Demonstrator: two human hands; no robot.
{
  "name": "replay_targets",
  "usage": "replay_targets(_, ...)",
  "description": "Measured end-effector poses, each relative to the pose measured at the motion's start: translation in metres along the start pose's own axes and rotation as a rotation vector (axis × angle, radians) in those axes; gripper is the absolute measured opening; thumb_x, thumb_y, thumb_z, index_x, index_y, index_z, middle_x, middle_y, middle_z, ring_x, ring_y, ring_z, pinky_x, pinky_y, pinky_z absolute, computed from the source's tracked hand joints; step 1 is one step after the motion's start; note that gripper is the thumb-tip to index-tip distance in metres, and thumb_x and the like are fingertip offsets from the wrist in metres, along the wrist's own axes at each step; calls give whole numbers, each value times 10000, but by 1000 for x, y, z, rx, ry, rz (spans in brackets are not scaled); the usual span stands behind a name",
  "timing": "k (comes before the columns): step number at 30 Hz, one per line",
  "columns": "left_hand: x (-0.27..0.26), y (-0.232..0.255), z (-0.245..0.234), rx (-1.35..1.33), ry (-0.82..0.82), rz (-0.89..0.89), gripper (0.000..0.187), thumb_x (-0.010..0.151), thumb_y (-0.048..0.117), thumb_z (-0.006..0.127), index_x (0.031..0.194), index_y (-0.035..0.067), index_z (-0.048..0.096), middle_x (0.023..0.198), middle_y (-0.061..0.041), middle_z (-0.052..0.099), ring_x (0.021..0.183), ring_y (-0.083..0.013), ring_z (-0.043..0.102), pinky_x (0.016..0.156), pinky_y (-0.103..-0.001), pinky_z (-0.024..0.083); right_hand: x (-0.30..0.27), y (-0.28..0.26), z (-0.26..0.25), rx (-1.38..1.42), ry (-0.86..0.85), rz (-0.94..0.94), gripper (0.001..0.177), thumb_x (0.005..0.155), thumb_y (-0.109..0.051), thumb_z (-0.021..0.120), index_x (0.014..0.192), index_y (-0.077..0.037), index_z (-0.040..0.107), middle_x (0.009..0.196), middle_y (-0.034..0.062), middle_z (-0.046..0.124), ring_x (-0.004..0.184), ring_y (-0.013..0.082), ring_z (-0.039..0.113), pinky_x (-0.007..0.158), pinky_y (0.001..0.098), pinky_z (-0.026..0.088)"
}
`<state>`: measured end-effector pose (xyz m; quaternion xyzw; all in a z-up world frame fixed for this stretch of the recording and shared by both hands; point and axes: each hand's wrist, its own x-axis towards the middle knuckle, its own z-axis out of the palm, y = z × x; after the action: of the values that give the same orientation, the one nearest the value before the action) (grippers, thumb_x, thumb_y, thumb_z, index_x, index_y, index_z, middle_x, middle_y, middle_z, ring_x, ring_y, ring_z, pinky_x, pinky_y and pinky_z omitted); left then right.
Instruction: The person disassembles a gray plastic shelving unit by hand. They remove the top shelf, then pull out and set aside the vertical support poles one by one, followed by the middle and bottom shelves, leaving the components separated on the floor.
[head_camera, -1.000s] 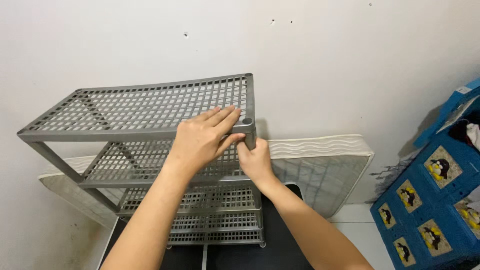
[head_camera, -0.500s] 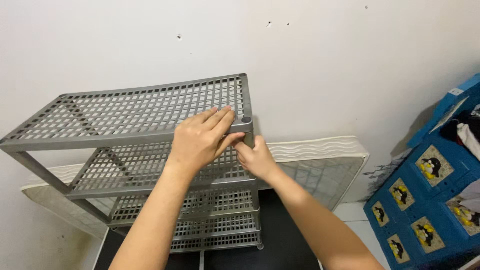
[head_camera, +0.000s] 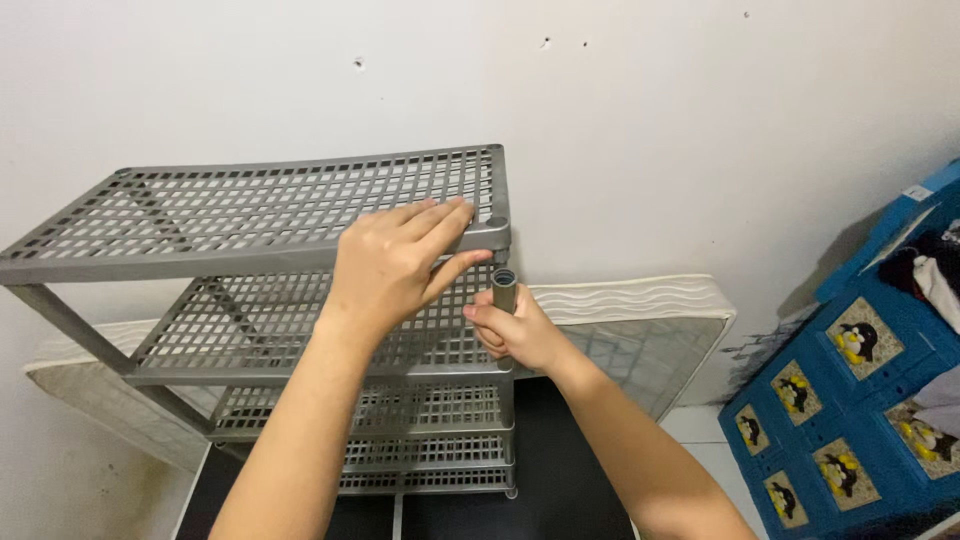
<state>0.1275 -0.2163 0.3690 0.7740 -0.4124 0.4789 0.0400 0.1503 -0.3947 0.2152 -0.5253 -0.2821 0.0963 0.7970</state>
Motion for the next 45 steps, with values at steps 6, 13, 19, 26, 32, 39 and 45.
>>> replay_targets(6,-3,6,-1,-5,7,-11,443,894,439,788,1149,80,746,1148,-63,774,1043,-259,747,824,-377,585,0,2,0,76,11,27,352,1025,-147,625,726,-118,442,534,-55,383,433,49,312,407,254,227)
replay_targets(13,-7,9,-5,-44,-9,-23,438,891,450,800,1129,84,770,1145,-58,782,1049,-246,748,807,-366,579,-10,11,10,32,88,-82,323,1042,-174,623,770,-122,456,551,-62,393,447,46,341,418,258,274)
replay_targets(19,-12,14,-30,-198,17,-89,499,827,508,817,1094,87,785,1060,-69,779,997,-244,750,814,-358,586,-12,22,36,-12,108,-148,188,1020,-165,594,851,-93,554,577,-63,415,473,45,367,440,256,299)
replay_targets(26,-25,17,-63,-222,-122,-289,425,833,482,819,1009,95,805,982,-82,782,877,-232,756,743,-343,585,-37,44,60,-23,-54,-465,300,1111,-269,341,994,-78,541,894,29,551,856,107,537,805,274,450)
replay_targets(32,16,20,-70,-179,-451,-430,492,786,556,806,939,88,789,881,-82,782,790,-226,765,727,-370,587,-6,36,-2,-220,647,-606,305,1002,-148,521,1261,9,552,1171,95,613,1110,214,588,962,352,487)
replay_targets(39,63,-3,-27,-162,-724,-281,777,652,588,850,1233,93,704,1272,-219,615,1107,-372,658,917,-427,540,50,42,-67,99,174,-306,662,840,-81,458,1499,-12,449,1284,39,625,1083,133,566,906,268,423)
replay_targets(45,76,-30,54,-46,-1058,-348,944,638,689,739,1340,74,597,1360,-240,546,1248,-453,513,1061,-674,272,74,59,-88,190,-70,-77,323,883,-62,541,1182,40,610,1005,130,655,860,246,627,780,395,539)
